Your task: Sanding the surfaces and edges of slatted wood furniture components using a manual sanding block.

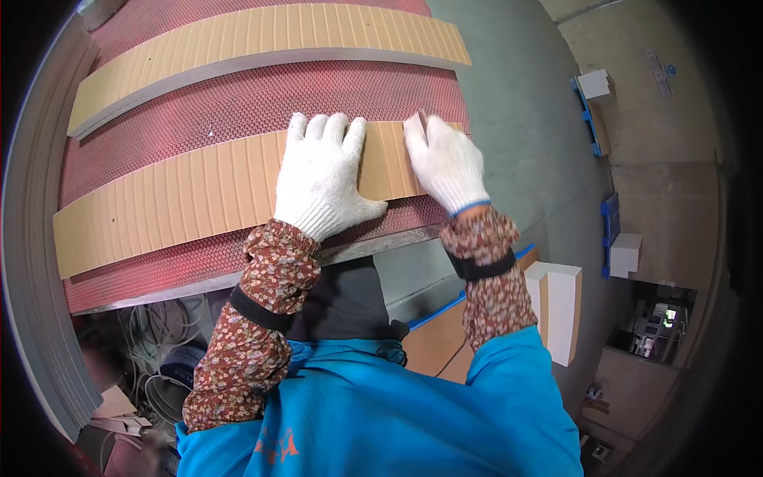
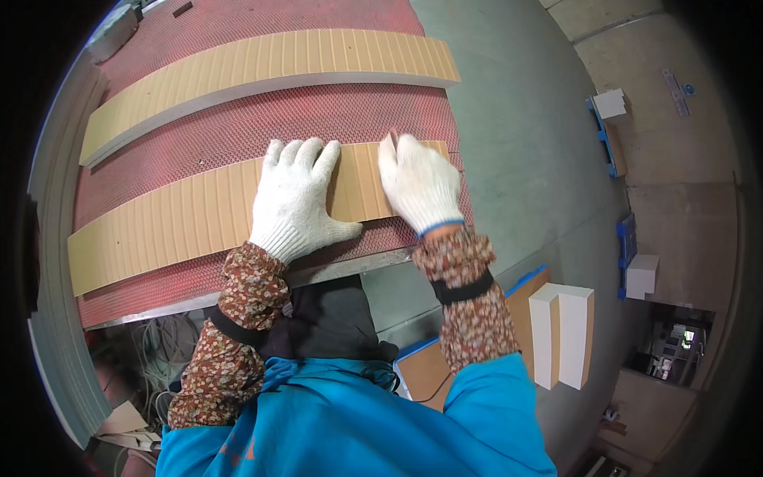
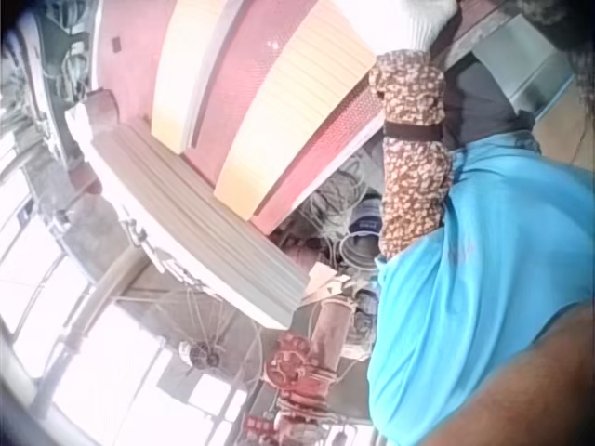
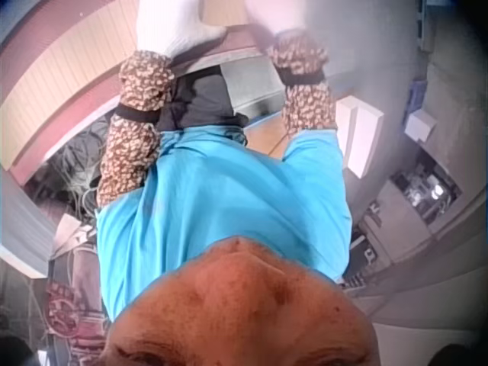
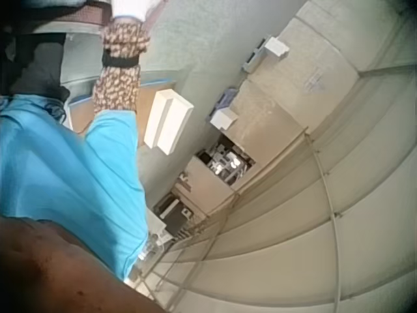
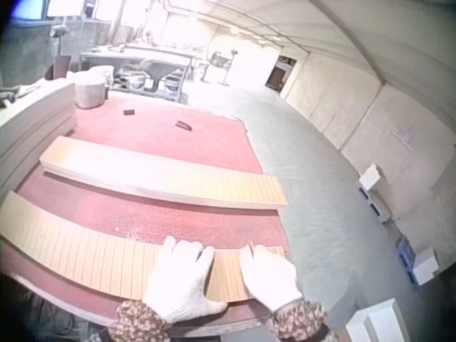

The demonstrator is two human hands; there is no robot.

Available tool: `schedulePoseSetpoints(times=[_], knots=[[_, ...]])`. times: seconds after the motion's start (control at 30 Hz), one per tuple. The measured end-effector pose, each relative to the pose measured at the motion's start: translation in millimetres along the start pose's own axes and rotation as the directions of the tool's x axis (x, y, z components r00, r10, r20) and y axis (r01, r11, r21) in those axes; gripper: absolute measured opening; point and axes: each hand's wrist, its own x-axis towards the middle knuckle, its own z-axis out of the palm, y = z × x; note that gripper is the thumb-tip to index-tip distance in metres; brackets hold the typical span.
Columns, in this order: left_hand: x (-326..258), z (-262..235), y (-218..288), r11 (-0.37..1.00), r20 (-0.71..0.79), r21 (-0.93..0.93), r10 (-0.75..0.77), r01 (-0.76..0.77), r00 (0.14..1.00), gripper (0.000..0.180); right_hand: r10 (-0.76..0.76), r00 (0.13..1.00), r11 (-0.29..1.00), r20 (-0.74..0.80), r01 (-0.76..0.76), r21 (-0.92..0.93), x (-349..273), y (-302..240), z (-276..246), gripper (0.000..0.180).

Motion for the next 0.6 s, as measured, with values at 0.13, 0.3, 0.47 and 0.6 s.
schedulePoseSetpoints(times=[0.13, 0.3, 0.47, 0.6], knots=[[2, 4, -2, 1.0, -0.034, 0.012, 0.019, -0.019, 0.999, 0.103, -0.056, 0.997, 0.998, -0.059, 0.056, 0.002, 17, 0, 3, 0.051], [-3, 7, -6, 1.0, -0.054, 0.021, 0.019, -0.018, 0.998, 0.102, -0.095, 0.992, 0.995, -0.084, 0.093, -0.028, -33, 3, 6, 0.048], [-2, -5, -1, 0.999, 0.094, -0.007, -0.046, 0.047, 0.994, 0.109, -0.094, 0.991, 0.996, -0.093, 0.094, -0.004, -93, 12, 6, 0.042], [2, -4, 3, 0.999, 0.103, 0.0, -0.033, 0.033, 0.994, 0.108, -0.156, 0.981, 0.988, -0.113, 0.154, -0.032, -66, 22, 10, 0.045]])
